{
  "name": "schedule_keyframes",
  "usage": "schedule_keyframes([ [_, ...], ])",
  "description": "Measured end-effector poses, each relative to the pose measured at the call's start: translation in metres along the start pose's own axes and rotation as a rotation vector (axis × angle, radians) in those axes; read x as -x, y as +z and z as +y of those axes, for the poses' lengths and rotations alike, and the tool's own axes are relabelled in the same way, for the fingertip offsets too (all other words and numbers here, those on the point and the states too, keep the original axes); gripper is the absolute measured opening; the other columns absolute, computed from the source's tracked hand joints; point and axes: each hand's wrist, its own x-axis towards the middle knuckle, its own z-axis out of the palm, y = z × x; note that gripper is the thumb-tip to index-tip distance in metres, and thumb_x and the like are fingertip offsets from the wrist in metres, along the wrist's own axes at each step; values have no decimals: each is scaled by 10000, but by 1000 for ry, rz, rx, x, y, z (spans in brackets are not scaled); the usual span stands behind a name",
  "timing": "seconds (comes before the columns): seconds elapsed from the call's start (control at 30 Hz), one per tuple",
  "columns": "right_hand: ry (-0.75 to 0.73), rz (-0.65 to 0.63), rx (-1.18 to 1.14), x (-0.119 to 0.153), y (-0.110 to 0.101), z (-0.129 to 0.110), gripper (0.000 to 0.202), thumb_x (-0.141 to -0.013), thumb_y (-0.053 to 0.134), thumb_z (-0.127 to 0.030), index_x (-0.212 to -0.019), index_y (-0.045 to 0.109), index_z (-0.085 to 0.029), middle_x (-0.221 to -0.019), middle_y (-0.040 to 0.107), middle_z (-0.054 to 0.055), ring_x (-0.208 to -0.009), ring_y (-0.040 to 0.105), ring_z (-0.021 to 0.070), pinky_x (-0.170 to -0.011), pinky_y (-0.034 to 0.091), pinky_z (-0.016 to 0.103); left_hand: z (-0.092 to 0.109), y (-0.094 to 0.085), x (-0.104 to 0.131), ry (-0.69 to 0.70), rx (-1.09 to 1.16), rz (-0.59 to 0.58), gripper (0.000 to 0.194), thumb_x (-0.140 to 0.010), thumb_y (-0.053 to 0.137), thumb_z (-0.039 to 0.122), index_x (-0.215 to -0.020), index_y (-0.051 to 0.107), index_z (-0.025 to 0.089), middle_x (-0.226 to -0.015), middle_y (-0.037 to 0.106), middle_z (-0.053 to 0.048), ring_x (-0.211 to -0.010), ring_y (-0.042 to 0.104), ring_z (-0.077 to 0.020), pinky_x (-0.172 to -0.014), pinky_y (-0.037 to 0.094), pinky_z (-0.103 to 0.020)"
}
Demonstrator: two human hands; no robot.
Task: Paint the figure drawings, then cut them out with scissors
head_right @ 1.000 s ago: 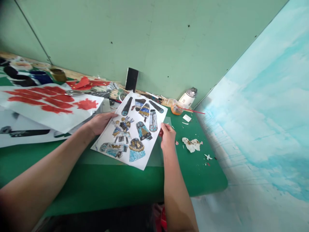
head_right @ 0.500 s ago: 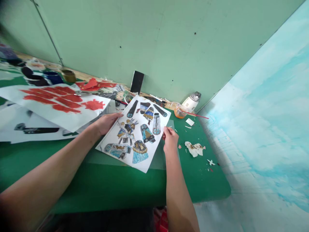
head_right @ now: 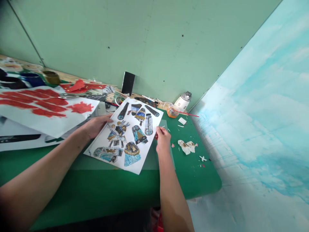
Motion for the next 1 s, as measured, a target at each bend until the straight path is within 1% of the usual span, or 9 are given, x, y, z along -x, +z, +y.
schedule_keyframes([
  [0.13, 3, -4, -16, 2, 1, -2, 315, -564, 825, -440, -666, 665, -189, -468, 466, -93, -457, 390, 90, -455, 284, 246, 1, 0, 0, 4, -12, -15, 724, -785, 583, 127, -1488, 409, 124, -931, 795, -133, -727, 760, -288, -619, 639, -388],
  [0.4, 8, -12, -25, 4, 1, -5, 303, -559, 829, -421, -654, 664, -186, -461, 472, -91, -460, 399, 90, -453, 289, 242, 2, -1, 1, 22, -20, -2, 698, -803, 589, 145, -1481, 421, 135, -938, 787, -140, -742, 762, -297, -622, 638, -399],
  [0.57, 8, -9, -29, 4, 1, -4, 293, -571, 819, -421, -671, 671, -189, -468, 476, -91, -454, 396, 90, -451, 292, 243, 0, -3, -2, 41, -22, 35, 715, -763, 626, 149, -1458, 456, 142, -936, 781, -127, -737, 755, -297, -619, 635, -402],
  [0.73, 20, -3, -27, 3, 1, -4, 289, -557, 822, -412, -663, 662, -196, -457, 471, -91, -453, 394, 94, -447, 283, 244, -3, -8, -6, 72, -2, 98, 787, -717, 645, 108, -1473, 432, 153, -930, 779, -103, -718, 742, -271, -630, 633, -398],
  [0.87, 35, -5, -29, 4, 1, -4, 292, -548, 826, -403, -667, 652, -201, -470, 496, -87, -452, 403, 94, -450, 288, 246, -4, -9, -8, 74, 13, 137, 740, -709, 652, 106, -1429, 490, 169, -943, 777, -101, -753, 748, -277, -652, 636, -401],
  [1.0, 38, -4, -37, 4, 1, -4, 296, -554, 830, -403, -660, 632, -210, -468, 496, -88, -453, 409, 97, -452, 288, 250, -4, -8, -8, 85, 15, 160, 695, -693, 665, 121, -1376, 549, 184, -921, 775, -89, -740, 754, -285, -618, 637, -386],
])
